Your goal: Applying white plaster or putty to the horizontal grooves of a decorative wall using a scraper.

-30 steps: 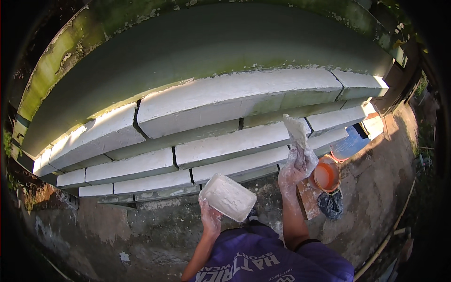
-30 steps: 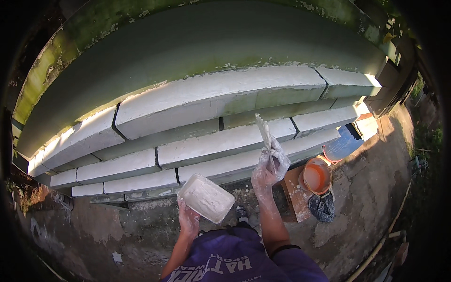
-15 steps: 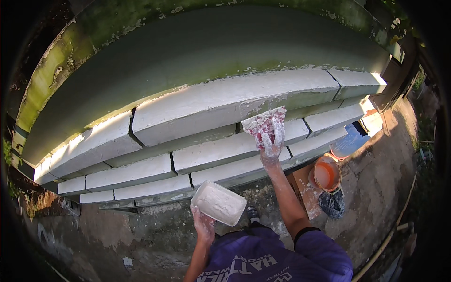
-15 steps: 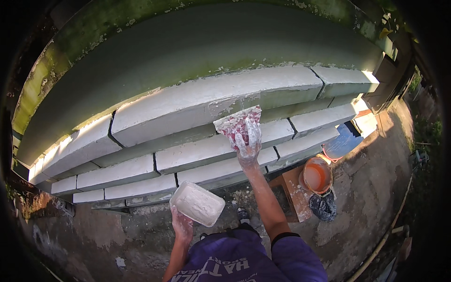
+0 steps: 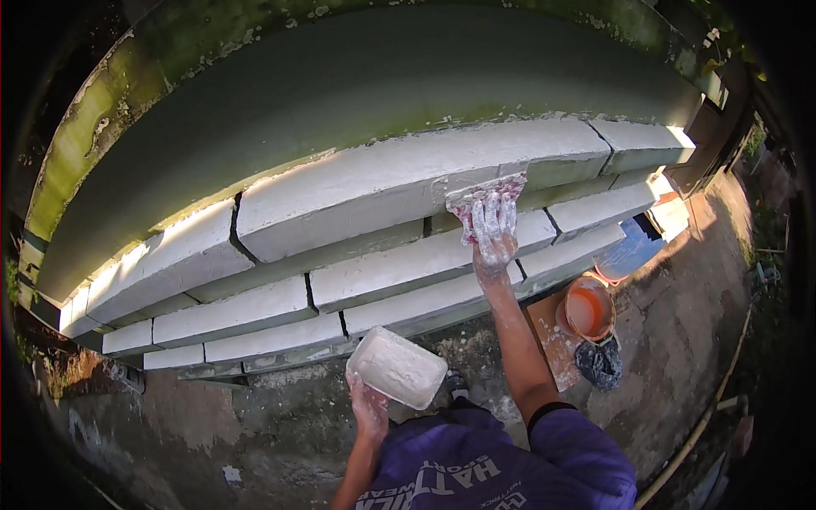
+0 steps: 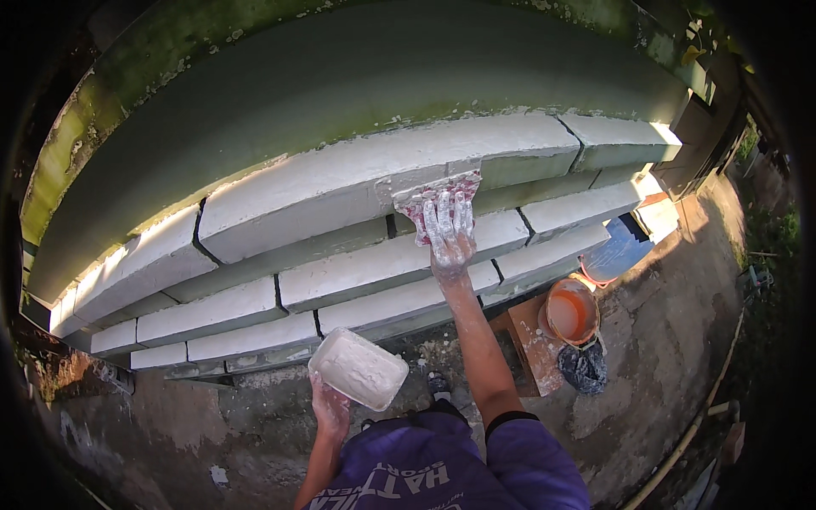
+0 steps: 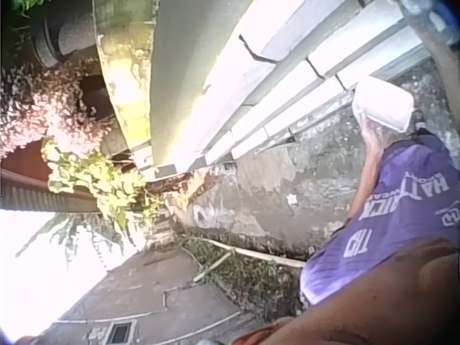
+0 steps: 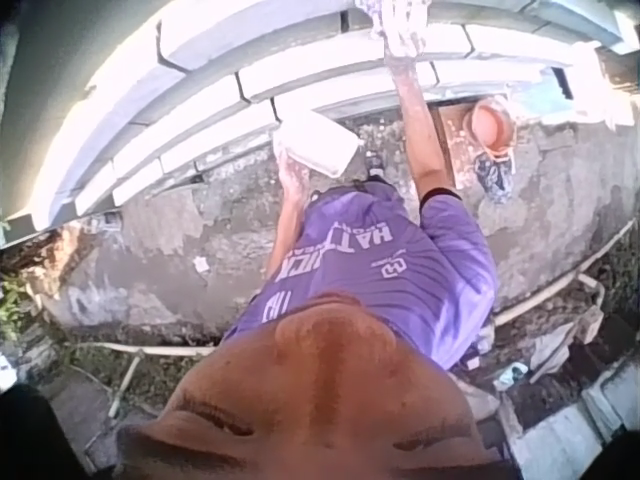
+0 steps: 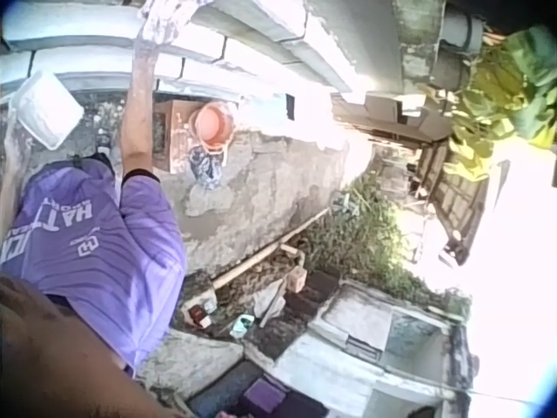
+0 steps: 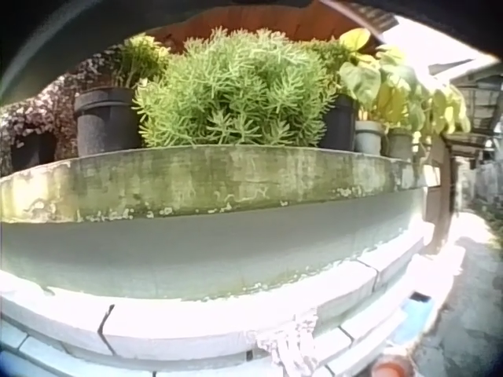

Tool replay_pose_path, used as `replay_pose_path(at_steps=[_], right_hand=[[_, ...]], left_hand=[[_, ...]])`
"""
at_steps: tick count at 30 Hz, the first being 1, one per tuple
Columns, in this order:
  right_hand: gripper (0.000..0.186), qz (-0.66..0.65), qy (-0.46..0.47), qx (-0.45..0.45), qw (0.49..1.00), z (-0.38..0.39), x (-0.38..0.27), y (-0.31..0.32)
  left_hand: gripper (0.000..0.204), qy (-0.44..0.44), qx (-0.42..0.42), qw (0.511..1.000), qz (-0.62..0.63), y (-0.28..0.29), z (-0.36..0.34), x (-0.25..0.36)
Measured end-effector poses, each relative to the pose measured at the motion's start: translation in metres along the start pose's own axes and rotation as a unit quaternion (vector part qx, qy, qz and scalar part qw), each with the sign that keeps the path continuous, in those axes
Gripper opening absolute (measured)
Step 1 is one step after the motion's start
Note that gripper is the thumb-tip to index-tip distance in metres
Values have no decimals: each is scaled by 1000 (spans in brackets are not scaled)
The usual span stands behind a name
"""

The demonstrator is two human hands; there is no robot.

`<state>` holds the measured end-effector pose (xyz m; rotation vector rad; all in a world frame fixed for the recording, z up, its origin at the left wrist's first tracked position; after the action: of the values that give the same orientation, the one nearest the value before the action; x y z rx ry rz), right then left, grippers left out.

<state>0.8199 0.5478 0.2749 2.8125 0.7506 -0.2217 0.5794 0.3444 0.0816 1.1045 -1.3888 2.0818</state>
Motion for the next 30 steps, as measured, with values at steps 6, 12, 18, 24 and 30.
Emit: replay_pose_path(at_steps=[6, 12, 18, 24, 30], right_hand=[[34, -5, 2, -29, 1000, 28, 0, 33], [30, 12, 32, 40, 999, -24, -33, 43], [32, -39, 12, 7, 999, -1, -37, 2], [30, -83, 4, -66, 994, 47, -33, 18], [33, -35, 30, 25, 999, -24, -31, 55]], left_hand=[[53, -7, -6, 1000, 4, 8, 7, 3], [53, 3, 2, 1000, 1, 20, 2, -2], [56, -13, -10, 1000, 5, 5, 10, 9], [53, 4, -4, 1000, -6, 29, 9, -6], [53, -11, -5, 1000, -4, 24, 12, 4]])
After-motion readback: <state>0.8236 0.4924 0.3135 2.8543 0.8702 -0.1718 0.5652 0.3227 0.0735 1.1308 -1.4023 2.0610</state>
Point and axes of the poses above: each hand's wrist, its own z-axis away from the middle knuckle, its own y-axis out of the back of the hand, x = y × z, the point moved 8 cm from there along -z, towards the middle knuckle, and after that the axes turned 10 degrees about -y, right-handed, at the moved point
